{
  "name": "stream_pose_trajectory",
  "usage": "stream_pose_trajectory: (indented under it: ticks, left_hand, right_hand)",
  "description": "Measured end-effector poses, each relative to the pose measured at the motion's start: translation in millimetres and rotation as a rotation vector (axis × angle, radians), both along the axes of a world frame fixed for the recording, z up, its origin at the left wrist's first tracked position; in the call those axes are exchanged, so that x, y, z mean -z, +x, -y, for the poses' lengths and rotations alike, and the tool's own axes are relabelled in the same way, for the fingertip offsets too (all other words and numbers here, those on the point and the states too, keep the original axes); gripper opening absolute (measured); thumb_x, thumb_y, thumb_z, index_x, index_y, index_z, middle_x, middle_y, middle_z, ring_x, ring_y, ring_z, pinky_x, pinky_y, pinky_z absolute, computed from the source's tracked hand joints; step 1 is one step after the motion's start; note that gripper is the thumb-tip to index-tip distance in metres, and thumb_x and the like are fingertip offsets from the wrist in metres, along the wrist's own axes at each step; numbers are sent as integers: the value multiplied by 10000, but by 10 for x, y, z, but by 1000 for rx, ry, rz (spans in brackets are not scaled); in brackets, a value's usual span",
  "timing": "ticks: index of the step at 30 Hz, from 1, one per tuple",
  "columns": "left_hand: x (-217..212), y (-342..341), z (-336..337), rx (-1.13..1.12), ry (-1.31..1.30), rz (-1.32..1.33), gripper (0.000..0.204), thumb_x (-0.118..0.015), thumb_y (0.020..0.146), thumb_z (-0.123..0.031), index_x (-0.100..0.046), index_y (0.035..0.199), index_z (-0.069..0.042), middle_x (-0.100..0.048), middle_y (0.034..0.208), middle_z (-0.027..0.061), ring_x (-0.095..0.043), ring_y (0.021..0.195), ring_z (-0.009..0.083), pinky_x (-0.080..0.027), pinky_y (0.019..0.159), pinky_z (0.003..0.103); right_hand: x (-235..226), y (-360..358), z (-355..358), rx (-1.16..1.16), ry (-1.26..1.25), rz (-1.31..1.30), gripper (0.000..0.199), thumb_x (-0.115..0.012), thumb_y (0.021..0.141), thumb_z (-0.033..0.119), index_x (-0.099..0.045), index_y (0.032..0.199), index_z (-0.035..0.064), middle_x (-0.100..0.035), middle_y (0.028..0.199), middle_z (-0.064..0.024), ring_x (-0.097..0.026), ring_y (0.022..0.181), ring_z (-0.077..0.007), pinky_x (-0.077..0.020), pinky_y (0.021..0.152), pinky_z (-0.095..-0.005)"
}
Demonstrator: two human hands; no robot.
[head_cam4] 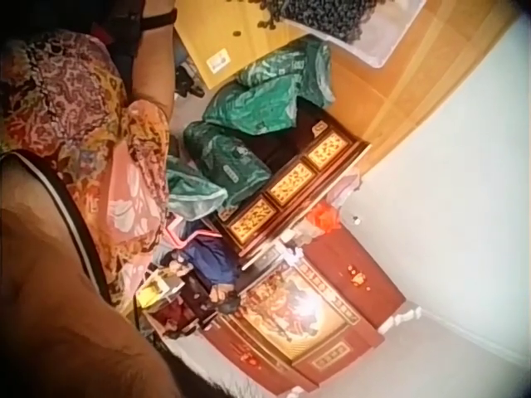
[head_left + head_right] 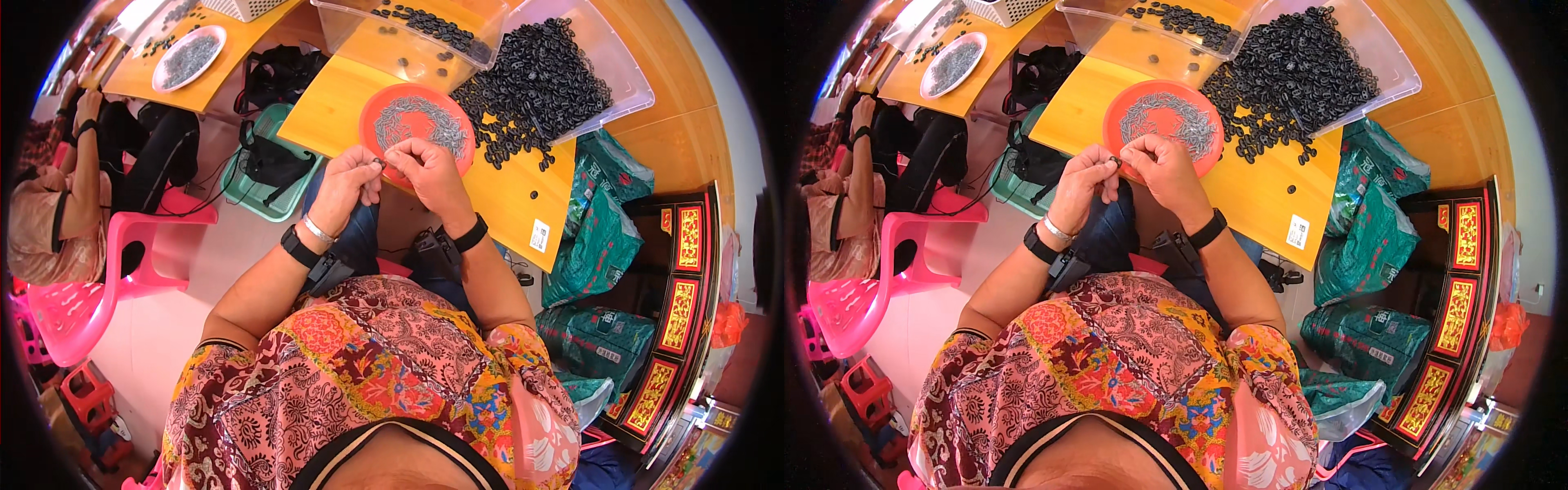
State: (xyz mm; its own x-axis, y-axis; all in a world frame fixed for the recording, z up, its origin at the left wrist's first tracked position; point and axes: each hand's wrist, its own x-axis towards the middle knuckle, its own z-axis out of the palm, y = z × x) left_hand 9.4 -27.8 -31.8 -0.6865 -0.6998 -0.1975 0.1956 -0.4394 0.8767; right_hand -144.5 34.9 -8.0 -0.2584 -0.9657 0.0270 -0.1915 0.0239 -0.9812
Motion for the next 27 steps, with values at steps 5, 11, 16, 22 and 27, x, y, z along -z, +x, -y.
stream_pose_trajectory:
  ticks: [5, 11, 16, 22, 27]
  left_hand:
    - [14, 1, 10, 10, -50, 37, 75, -507, 893, -121, -530, 863, -56, -554, 650, 11, -507, 509, 86, -376, 471, 190]
    - [-1, -15, -4, 0, -57, 83, 70, -513, 870, -121, -533, 870, -54, -521, 653, -6, -471, 517, 60, -350, 465, 180]
    - [0, -7, -2, 9, -81, 91, 73, -512, 871, -122, -534, 876, -52, -519, 657, -10, -468, 520, 58, -349, 468, 179]
    - [10, -6, -4, 11, -85, 77, 74, -506, 872, -115, -537, 878, -49, -512, 657, -12, -462, 521, 55, -354, 472, 180]
    - [-11, -7, 2, 10, -102, 112, 77, -507, 872, -114, -540, 886, -46, -509, 660, -12, -458, 523, 55, -364, 479, 180]
  right_hand:
    - [-72, -3, 15, 17, -5, -106, 128, -613, 869, 116, -643, 860, -8, -620, 739, 16, -527, 692, -43, -441, 634, -212]
    - [32, -9, 53, -29, -43, -129, 142, -623, 842, 129, -633, 835, -12, -626, 711, -34, -550, 659, -78, -444, 608, -242]
    - [-9, 7, 56, 33, -74, -137, 152, -634, 817, 140, -633, 806, -12, -632, 678, -81, -581, 620, -123, -450, 578, -272]
    - [23, -3, 55, -13, -59, -186, 159, -635, 817, 152, -634, 819, -7, -643, 706, -90, -594, 635, -135, -458, 594, -281]
    - [14, -17, 54, 45, -52, -164, 155, -635, 813, 149, -639, 816, -6, -642, 702, -86, -590, 633, -130, -455, 588, -279]
